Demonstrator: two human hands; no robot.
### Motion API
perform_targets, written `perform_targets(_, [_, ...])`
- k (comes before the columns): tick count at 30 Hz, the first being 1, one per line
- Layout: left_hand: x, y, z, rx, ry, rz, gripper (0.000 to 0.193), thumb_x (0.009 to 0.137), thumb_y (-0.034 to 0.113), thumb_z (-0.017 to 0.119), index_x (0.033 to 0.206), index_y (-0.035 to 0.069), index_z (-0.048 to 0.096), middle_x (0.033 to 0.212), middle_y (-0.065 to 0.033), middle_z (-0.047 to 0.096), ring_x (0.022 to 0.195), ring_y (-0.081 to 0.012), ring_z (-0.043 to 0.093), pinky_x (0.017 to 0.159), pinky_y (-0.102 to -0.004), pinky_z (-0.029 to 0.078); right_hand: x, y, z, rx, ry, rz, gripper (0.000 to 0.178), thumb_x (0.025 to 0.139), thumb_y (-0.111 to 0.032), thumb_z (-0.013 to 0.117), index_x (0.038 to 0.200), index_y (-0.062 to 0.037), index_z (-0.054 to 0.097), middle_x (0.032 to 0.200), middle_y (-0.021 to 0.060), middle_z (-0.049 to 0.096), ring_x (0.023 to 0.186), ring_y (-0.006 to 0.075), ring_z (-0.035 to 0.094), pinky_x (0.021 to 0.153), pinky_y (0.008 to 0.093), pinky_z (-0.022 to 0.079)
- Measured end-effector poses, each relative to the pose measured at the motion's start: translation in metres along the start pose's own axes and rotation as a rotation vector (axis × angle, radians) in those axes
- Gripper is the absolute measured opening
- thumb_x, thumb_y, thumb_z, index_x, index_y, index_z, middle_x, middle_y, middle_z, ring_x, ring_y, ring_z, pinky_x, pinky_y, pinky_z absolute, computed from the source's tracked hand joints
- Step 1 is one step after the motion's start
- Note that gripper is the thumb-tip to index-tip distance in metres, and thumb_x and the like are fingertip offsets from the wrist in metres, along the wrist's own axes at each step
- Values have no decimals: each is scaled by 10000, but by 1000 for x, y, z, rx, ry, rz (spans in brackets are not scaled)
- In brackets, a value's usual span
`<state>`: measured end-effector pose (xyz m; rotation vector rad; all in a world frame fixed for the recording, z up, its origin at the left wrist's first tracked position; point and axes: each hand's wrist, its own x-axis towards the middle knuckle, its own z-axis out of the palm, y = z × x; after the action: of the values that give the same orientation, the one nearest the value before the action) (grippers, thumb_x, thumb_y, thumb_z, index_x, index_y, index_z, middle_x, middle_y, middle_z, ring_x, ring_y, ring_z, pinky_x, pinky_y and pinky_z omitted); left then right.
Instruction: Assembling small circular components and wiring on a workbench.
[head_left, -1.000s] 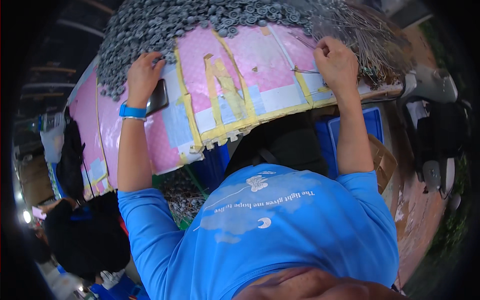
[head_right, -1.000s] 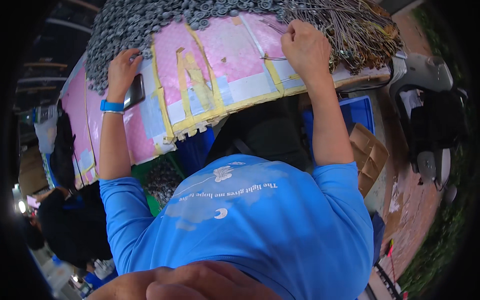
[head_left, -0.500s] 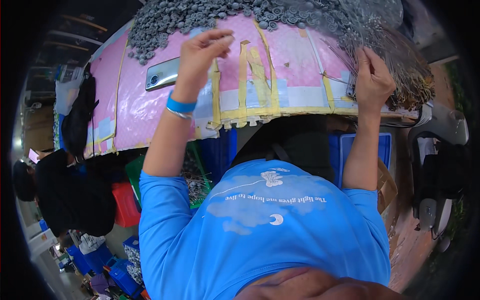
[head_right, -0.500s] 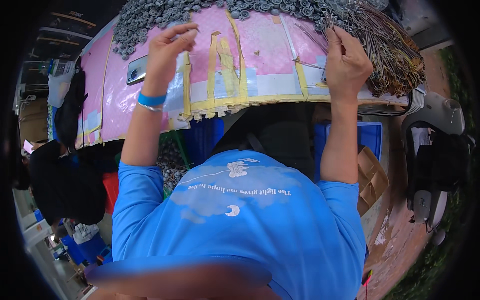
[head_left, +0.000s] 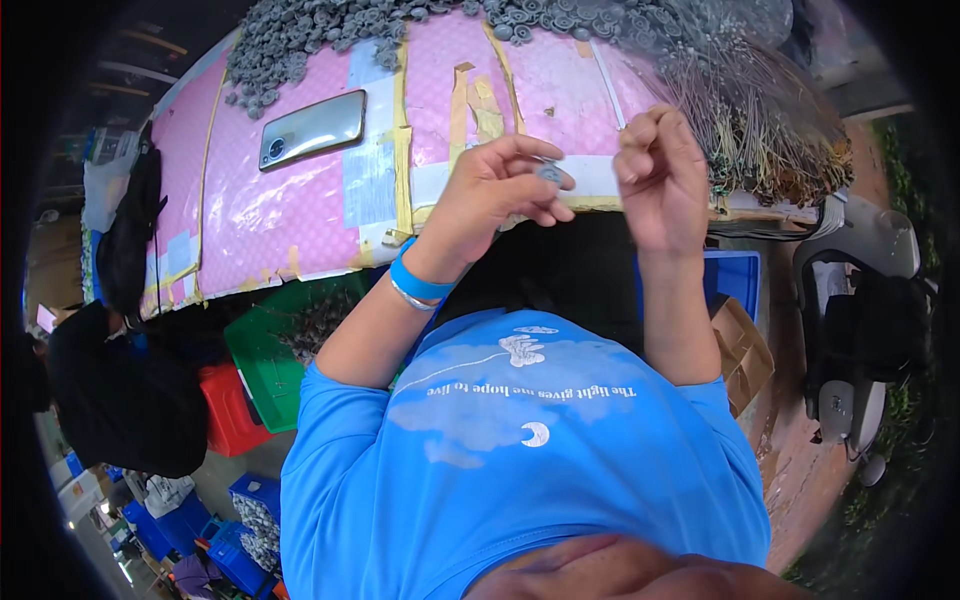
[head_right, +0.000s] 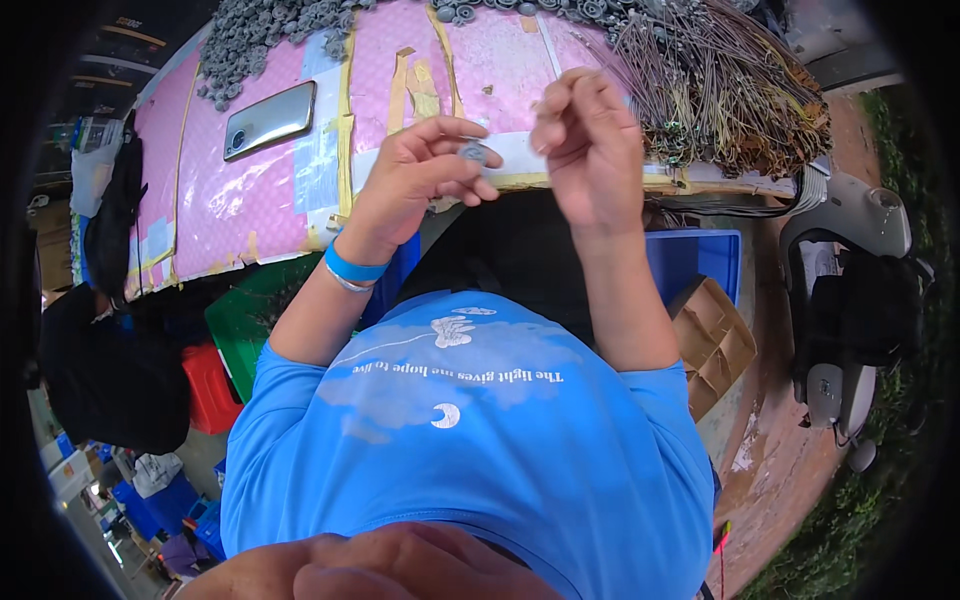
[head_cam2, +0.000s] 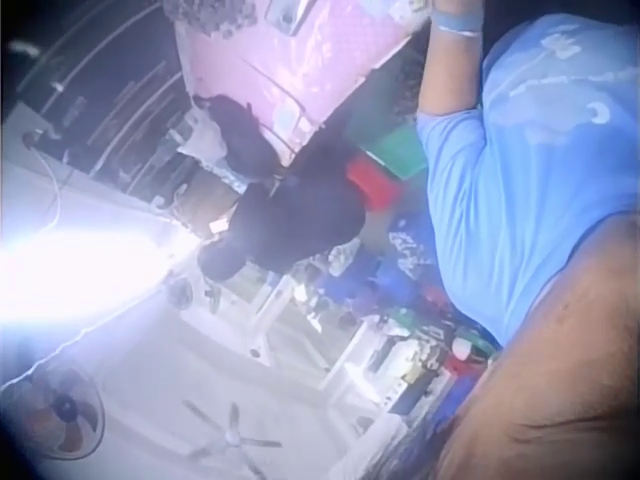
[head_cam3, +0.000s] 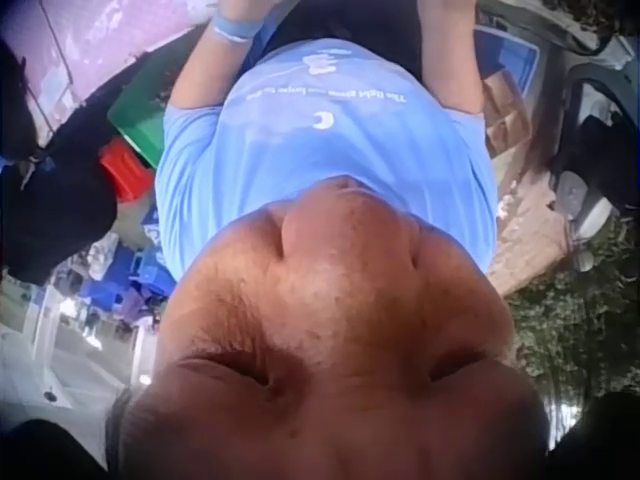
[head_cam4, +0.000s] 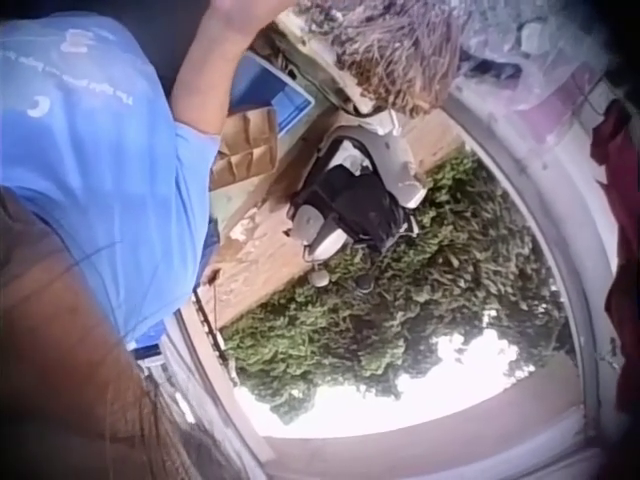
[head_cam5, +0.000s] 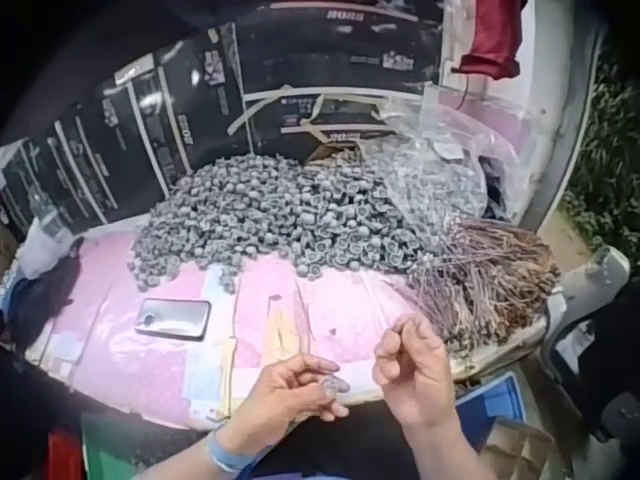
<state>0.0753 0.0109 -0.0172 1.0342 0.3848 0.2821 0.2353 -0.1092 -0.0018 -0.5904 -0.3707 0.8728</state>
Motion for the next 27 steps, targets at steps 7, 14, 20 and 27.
perform_targets(7, [-4, -1, 8, 75, 60, 124, 381, 878, 38, 662, 1248, -28, 601, 1071, -109, 688, 871, -148, 683, 707, -257, 585, -36, 21, 11, -202, -167, 177, 197, 1031, -184, 495, 1043, 6, 546, 835, 94, 615, 599, 130, 578, 536, 277, 511])
perform_targets(14, [-20, 11, 6, 56, 61, 209, 387, 895, 45, 598, 1270, -51, 576, 1136, -152, 678, 909, -176, 696, 675, -270, 607, -37, 24, 2, -193, -115, 207, 207, 1018, -167, 529, 1058, 25, 592, 847, 118, 669, 605, 152, 644, 566, 270, 556])
perform_targets(20, [-23, 10, 1, 76, 172, 191, 334, 909, 36, 563, 1226, -64, 593, 1094, -197, 688, 889, -231, 723, 655, -253, 612, -46, 31, -1, -255, -126, 225, 215, 1014, -156, 525, 1083, 34, 596, 898, 140, 678, 627, 162, 637, 586, 286, 549])
perform_targets(27, [-27, 13, -5, -133, 159, 120, 298, 920, 45, 537, 1185, -67, 616, 1033, -214, 698, 814, -244, 732, 645, -267, 615, -69, 54, -22, -540, -285, 18, 210, 926, 34, 576, 1127, 43, 635, 1080, 207, 670, 678, 171, 650, 620, 276, 545])
